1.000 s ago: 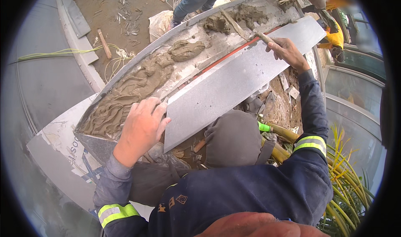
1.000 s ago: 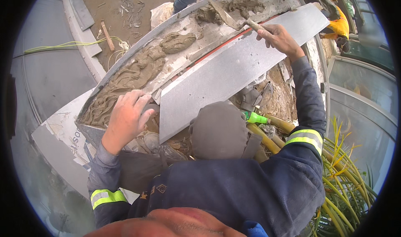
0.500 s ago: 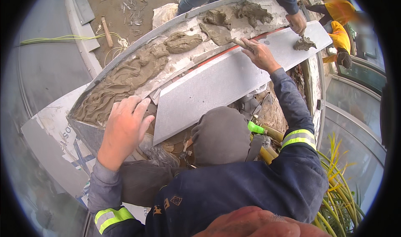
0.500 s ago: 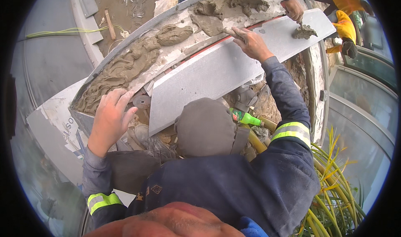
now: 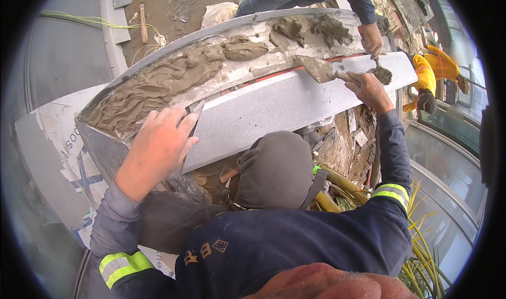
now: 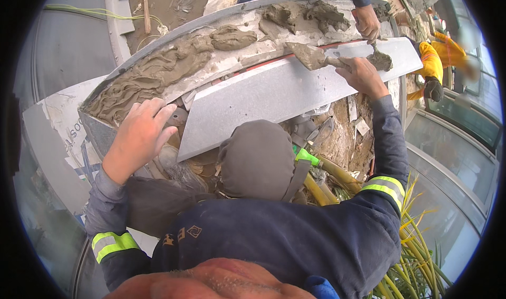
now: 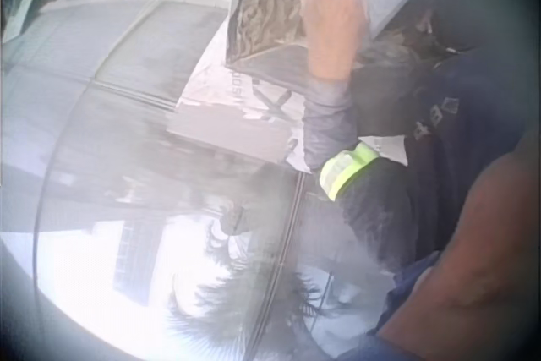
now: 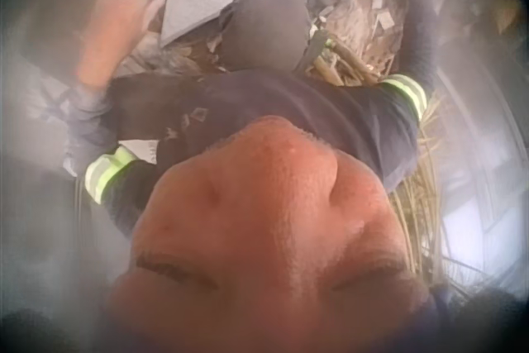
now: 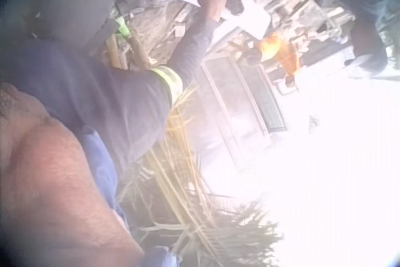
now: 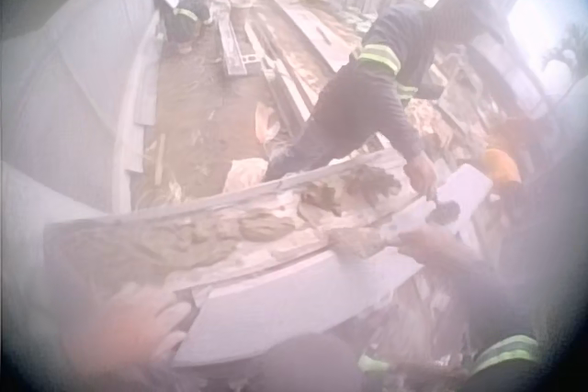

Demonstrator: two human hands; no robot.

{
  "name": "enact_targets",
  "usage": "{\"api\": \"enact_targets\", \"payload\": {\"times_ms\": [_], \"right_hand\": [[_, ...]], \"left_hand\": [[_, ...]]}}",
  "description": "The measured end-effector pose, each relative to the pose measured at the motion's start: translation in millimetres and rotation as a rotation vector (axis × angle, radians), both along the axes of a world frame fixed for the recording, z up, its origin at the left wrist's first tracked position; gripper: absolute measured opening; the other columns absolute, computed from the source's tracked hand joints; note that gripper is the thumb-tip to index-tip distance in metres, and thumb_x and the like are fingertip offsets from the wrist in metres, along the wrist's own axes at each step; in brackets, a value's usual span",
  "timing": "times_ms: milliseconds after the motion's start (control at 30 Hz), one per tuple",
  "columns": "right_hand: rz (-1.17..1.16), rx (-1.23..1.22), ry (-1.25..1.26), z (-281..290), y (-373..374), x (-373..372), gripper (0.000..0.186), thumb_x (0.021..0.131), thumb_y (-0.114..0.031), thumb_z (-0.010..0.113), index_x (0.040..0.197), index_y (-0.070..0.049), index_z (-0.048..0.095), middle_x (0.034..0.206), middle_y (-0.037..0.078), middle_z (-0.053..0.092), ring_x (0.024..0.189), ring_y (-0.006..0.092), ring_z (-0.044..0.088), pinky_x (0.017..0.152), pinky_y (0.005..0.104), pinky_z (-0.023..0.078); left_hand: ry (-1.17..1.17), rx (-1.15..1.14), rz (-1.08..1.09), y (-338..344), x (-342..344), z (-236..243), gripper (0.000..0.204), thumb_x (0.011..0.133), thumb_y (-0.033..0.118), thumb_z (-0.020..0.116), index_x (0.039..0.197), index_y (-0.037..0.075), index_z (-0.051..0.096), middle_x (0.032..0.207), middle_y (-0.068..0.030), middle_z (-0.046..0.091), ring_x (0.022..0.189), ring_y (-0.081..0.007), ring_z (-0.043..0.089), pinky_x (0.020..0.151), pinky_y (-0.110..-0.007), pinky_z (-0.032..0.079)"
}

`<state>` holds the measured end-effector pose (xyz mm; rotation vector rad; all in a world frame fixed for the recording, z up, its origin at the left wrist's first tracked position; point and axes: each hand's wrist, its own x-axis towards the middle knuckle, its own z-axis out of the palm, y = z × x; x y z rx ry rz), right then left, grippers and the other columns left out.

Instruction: The person positions a large rectangular tile onto a curved concrete structure, applies adhesive with a trowel, and presses the tile into place. The worker adjusts the tile's alignment and spreads mortar along the edges to secure it.

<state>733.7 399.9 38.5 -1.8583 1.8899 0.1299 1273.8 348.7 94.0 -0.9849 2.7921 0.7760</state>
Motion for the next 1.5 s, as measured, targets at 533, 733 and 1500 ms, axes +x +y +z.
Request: {"api": "enact_targets", "payload": {"times_ms": [533, 733, 1500], "right_hand": [[0.419, -0.545, 0.429, -40.1, -113.9, 26.3, 0.047, 0.092, -0.021, 0.072, 0.138, -0.028, 0.066, 0.115, 0.000, 0.064, 0.084, 0.0270, 0.071, 0.069, 0.0396, 0.059], [0.580, -0.528, 0.498, -30.8, -161.6, 50.0, 0.043, 0.097, -0.018, 0.066, 0.139, -0.023, 0.066, 0.115, 0.003, 0.062, 0.088, 0.0246, 0.070, 0.073, 0.0396, 0.059], [0.303, -0.443, 0.321, 21.3, -92.3, -21.9, 0.038, 0.102, -0.028, 0.063, 0.130, -0.003, 0.068, 0.096, 0.014, 0.067, 0.088, 0.0310, 0.069, 0.079, 0.0428, 0.052]], "left_hand": [[0.193, 0.081, -0.103, 1.4, -21.2, -15.7, 0.032, 0.091, 0.024, 0.075, 0.109, -0.001, 0.065, 0.100, -0.0151, 0.062, 0.100, -0.0328, 0.063, 0.088, -0.045, 0.051], [0.067, 0.178, -0.118, 1.2, -23.5, -12.1, 0.041, 0.093, 0.022, 0.073, 0.124, -0.003, 0.064, 0.111, -0.0177, 0.060, 0.105, -0.0371, 0.061, 0.094, -0.046, 0.050], [-0.017, 0.142, -0.185, 0.8, -31.5, -29.7, 0.043, 0.092, 0.024, 0.074, 0.126, -0.001, 0.064, 0.110, -0.0160, 0.061, 0.104, -0.0332, 0.061, 0.092, -0.044, 0.049]]}}
